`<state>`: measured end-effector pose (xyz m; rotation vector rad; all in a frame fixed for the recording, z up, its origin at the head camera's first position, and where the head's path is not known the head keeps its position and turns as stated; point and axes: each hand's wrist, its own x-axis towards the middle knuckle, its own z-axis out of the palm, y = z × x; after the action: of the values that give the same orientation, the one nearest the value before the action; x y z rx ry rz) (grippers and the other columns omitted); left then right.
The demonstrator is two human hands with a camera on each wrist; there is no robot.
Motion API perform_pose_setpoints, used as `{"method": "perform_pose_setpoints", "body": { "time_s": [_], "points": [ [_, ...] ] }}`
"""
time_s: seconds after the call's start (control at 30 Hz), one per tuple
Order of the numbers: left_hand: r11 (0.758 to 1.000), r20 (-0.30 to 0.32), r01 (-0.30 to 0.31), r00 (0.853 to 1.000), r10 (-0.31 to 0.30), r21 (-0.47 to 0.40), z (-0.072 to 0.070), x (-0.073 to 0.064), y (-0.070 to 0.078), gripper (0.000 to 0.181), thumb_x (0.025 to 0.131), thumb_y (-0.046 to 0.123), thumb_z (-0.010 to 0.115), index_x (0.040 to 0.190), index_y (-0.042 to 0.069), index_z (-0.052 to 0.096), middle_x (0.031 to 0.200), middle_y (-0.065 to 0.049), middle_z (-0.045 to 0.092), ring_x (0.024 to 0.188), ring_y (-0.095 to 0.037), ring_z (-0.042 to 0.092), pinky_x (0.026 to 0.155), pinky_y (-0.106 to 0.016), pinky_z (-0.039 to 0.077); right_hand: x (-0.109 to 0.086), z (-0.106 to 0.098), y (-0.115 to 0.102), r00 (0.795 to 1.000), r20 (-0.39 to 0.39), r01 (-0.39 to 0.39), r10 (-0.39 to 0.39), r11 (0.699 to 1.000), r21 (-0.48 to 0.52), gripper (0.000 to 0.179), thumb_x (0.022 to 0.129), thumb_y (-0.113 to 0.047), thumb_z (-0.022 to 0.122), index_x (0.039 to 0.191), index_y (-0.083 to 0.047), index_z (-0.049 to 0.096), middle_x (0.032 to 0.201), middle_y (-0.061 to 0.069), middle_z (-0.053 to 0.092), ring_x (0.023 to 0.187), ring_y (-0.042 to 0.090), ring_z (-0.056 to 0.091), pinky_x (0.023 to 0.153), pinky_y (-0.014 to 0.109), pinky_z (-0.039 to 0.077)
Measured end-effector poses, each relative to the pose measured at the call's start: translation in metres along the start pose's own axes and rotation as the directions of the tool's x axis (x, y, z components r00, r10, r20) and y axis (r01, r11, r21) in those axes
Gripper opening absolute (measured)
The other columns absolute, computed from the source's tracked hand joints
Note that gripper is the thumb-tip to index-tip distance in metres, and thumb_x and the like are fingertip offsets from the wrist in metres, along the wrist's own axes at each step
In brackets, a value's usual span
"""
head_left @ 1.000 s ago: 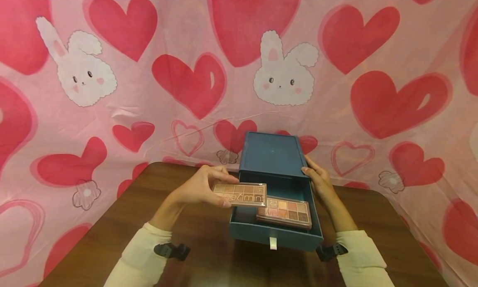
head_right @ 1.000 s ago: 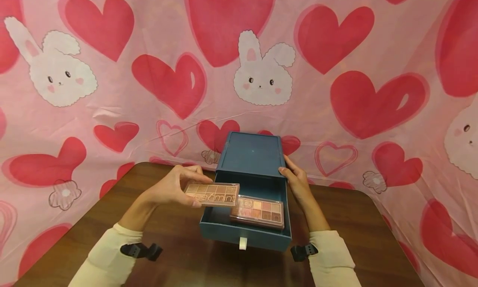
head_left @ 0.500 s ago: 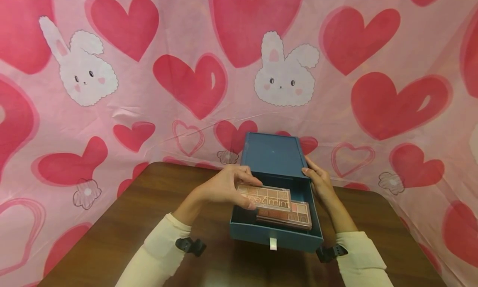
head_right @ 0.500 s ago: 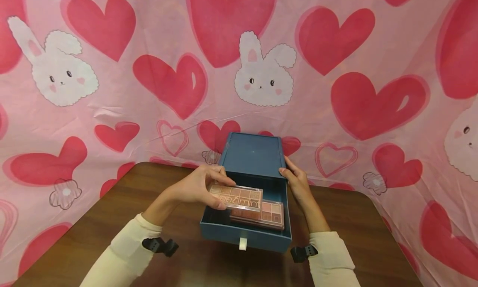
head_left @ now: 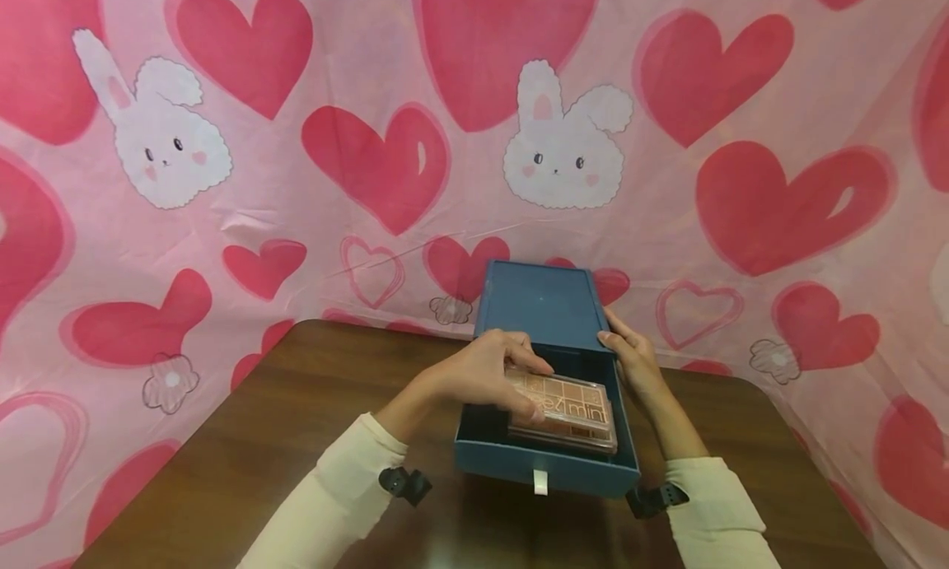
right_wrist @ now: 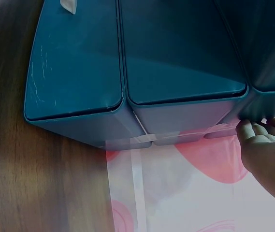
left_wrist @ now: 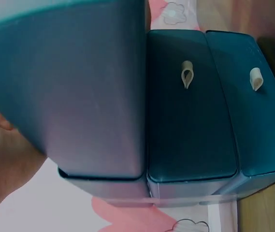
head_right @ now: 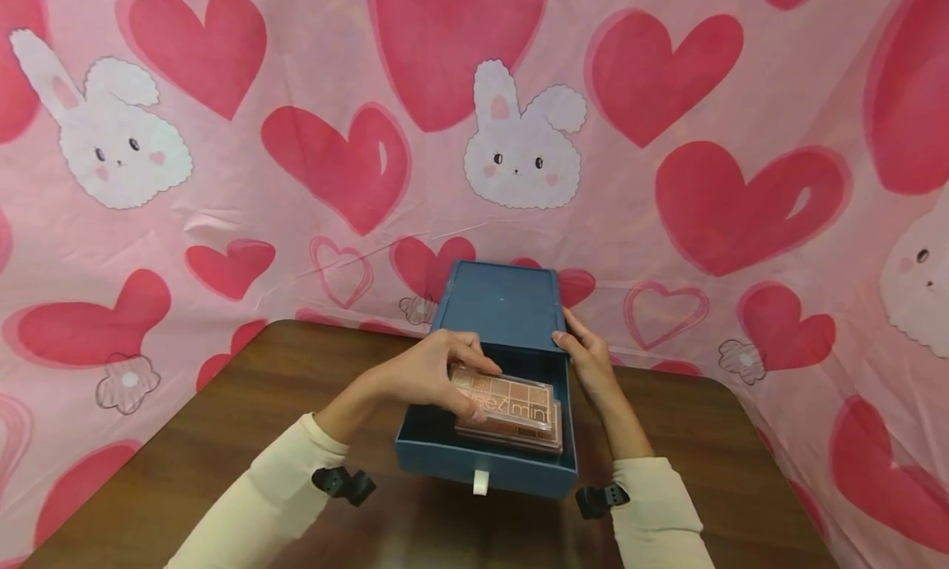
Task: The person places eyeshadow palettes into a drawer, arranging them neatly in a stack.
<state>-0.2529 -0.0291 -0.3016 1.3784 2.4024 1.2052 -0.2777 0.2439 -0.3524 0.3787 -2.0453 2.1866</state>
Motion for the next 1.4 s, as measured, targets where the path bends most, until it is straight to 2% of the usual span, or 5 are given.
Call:
{"method": "perform_pose_setpoints", "body": {
  "time_s": [0.43,0.67,0.97,1.2,1.4],
  "points": [
    [0.989,-0.007,0.098,0.995,-0.098,0.109,0.012,0.004,0.009,0.054,0.07,0.029,0.092,0.119,0.013,0.077,0.092,0.002,0.064,0.087,-0.008,0.053,0.068,-0.02,0.045,-0.001,0.0,0.0,1.0,-0.004,-0.006,0.006,1.0,-0.002,0.064,0.1,-0.005,0.044,0.159,0.003,0.021,0.162,0.028,0.024,0.105,-0.009,0.062,0.091,0.012,0.053],
    [0.988,-0.021,0.137,0.99,-0.136,0.073,0.011,-0.001,0.01,0.07,0.075,0.034,0.09,0.136,0.012,0.066,0.13,-0.003,0.062,0.117,-0.016,0.058,0.1,-0.026,0.053,-0.001,0.001,0.001,1.0,-0.003,-0.005,0.005,1.0,0.002,0.064,0.099,-0.005,0.044,0.159,0.002,0.022,0.162,0.027,0.026,0.106,-0.008,0.062,0.092,0.013,0.053],
    [0.997,-0.161,0.052,0.985,-0.06,-0.051,0.012,-0.015,0.007,0.059,0.084,0.028,0.082,0.137,0.011,0.065,0.133,-0.005,0.066,0.123,-0.019,0.06,0.108,-0.032,0.051,-0.002,-0.001,0.003,1.0,-0.016,-0.02,0.02,1.0,0.0,0.063,0.101,-0.008,0.045,0.159,-0.001,0.024,0.129,-0.015,0.06,0.106,-0.007,0.064,0.092,0.014,0.054],
    [0.996,-0.445,-0.083,0.891,0.086,0.025,0.011,-0.039,-0.002,0.027,0.086,0.015,0.08,0.112,0.006,0.077,0.105,-0.006,0.074,0.1,-0.016,0.065,0.089,-0.032,0.057,-0.002,0.0,0.005,1.0,-0.012,-0.012,0.012,1.0,0.025,0.063,0.101,-0.007,0.045,0.159,0.001,0.023,0.112,-0.027,0.066,0.104,-0.006,0.065,0.091,0.014,0.055],
    [0.995,-0.557,-0.018,0.83,-0.037,-0.093,0.012,-0.071,0.009,0.018,0.089,0.013,0.077,0.106,0.005,0.077,0.089,-0.007,0.074,0.08,-0.007,0.065,0.074,-0.027,0.058,0.0,-0.001,0.003,1.0,-0.006,-0.009,0.009,1.0,0.025,0.062,0.101,-0.007,0.044,0.159,0.0,0.024,0.111,-0.026,0.066,0.104,-0.006,0.065,0.09,0.015,0.055]
  ]
}}
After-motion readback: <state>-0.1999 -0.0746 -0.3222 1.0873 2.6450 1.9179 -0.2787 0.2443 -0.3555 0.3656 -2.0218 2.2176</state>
